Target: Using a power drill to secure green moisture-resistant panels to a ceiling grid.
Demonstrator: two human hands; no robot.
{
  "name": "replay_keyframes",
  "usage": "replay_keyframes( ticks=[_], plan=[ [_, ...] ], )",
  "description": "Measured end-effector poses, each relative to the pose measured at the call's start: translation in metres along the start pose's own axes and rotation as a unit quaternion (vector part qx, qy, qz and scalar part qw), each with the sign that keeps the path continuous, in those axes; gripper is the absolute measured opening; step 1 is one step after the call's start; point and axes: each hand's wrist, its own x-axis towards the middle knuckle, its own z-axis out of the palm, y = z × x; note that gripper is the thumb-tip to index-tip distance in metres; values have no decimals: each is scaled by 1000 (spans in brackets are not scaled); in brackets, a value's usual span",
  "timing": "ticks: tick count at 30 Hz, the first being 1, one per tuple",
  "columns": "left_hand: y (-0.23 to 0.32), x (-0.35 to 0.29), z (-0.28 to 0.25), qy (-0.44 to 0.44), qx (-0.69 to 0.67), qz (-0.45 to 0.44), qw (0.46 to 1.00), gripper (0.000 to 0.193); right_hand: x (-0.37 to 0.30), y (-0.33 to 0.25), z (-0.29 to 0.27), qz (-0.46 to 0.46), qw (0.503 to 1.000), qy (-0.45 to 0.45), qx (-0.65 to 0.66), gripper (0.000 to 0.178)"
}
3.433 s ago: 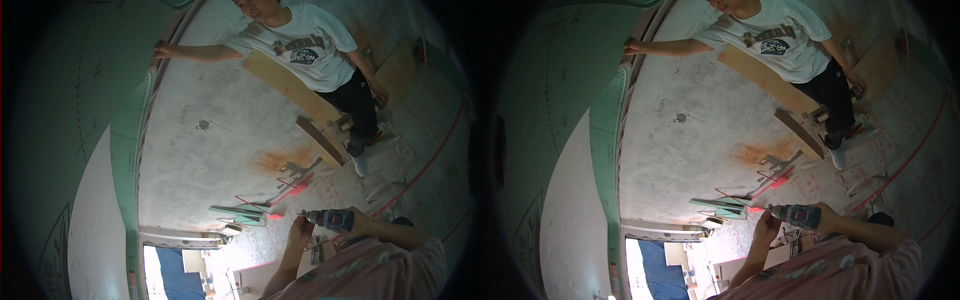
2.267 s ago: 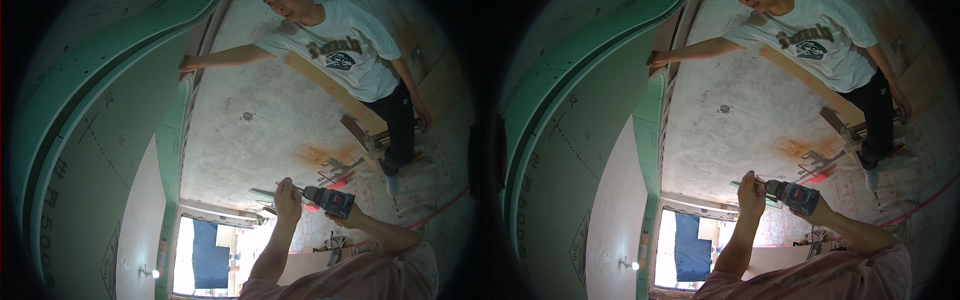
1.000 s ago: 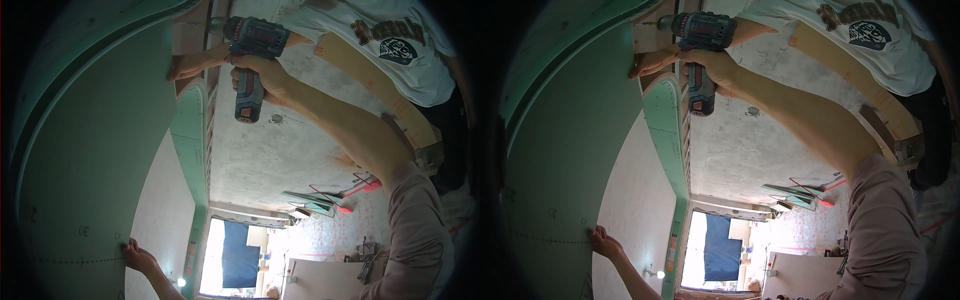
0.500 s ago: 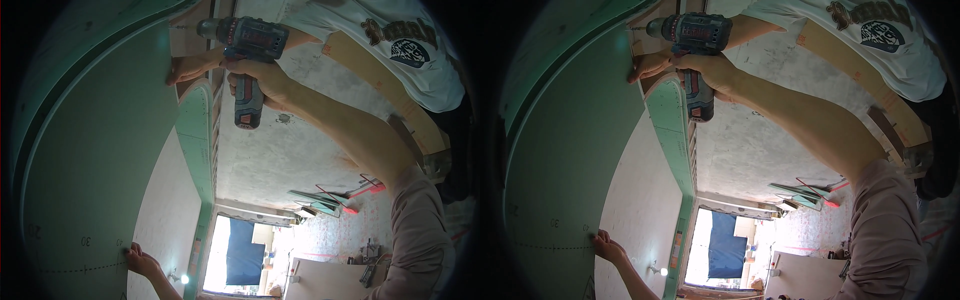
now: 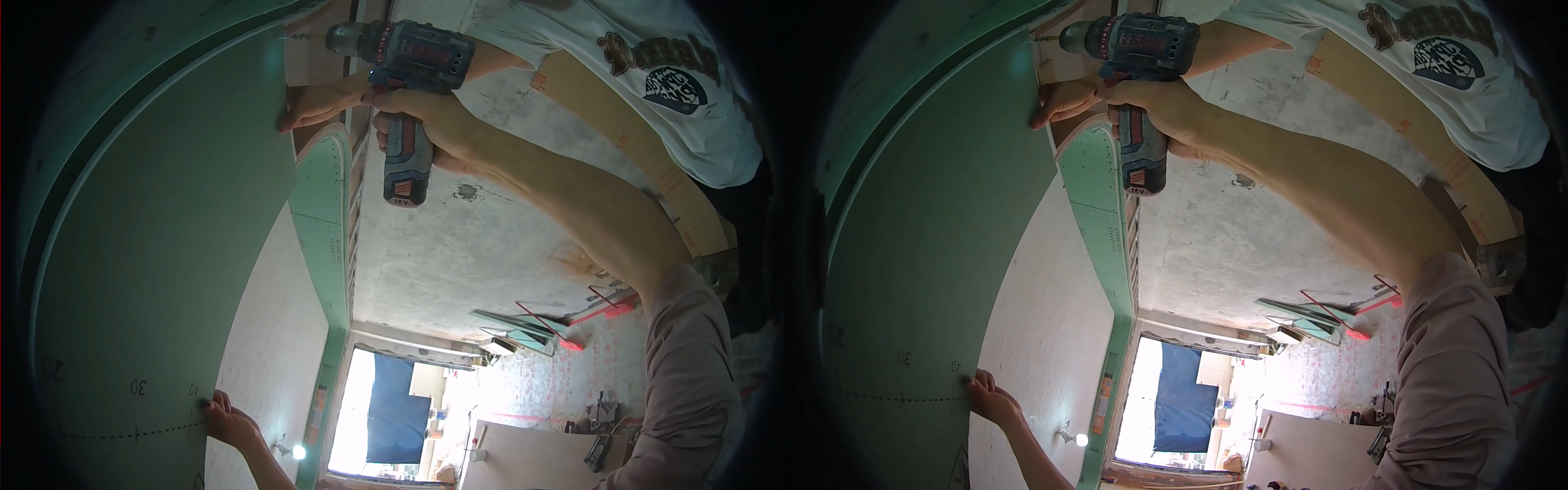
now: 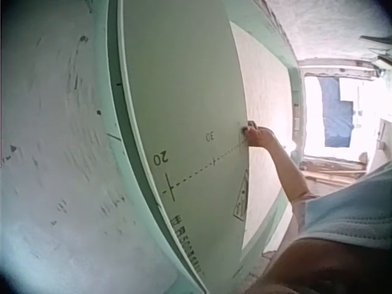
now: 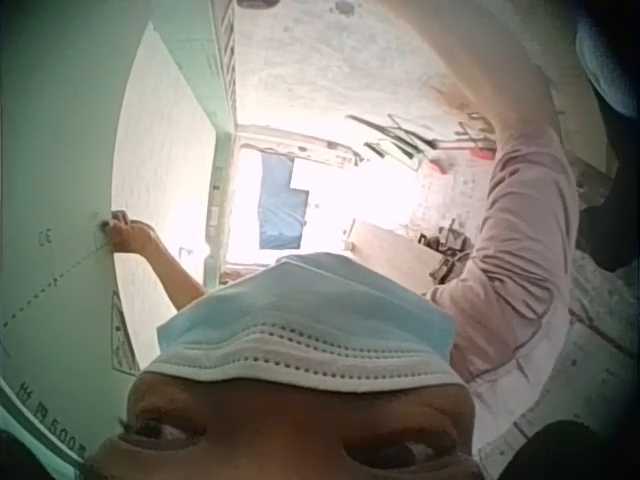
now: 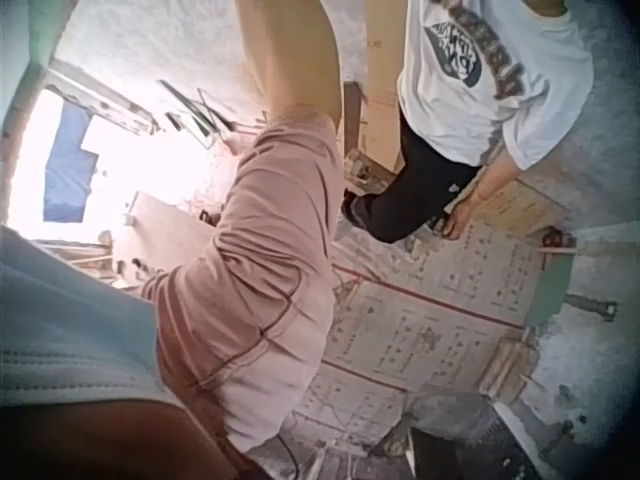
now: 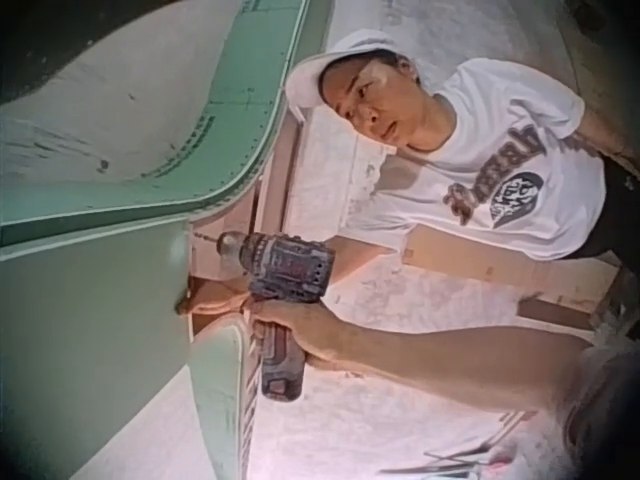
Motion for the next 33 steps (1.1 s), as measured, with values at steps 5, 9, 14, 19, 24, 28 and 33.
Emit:
replay_keyframes(
  ticks=[5,9,14,19,24,28,33],
  plan=[
    [-7,0,-8,-14,33,18,999,48,2,3,1,10,1000,-5,17,13],
    [-2,-2,-5,1,65,4,998,46,3,-2,5,34,999,10,12,14],
    [-3,-3,2,6,60,-10,998,45,6,-4,4,43,999,23,4,14],
    [-5,2,-3,-24,-46,8,999,43,15,0,11,20,999,16,-20,12],
    [-15,0,-6,0,-22,17,1000,41,21,-3,9,23,1000,-5,-12,19],
    [-6,-3,-1,-11,0,25,1000,40,5,-9,14,36,999,4,-8,22],
    [-8,-7,4,19,-1,13,1000,36,-54,0,11,110,993,46,-12,31]
  ],
)
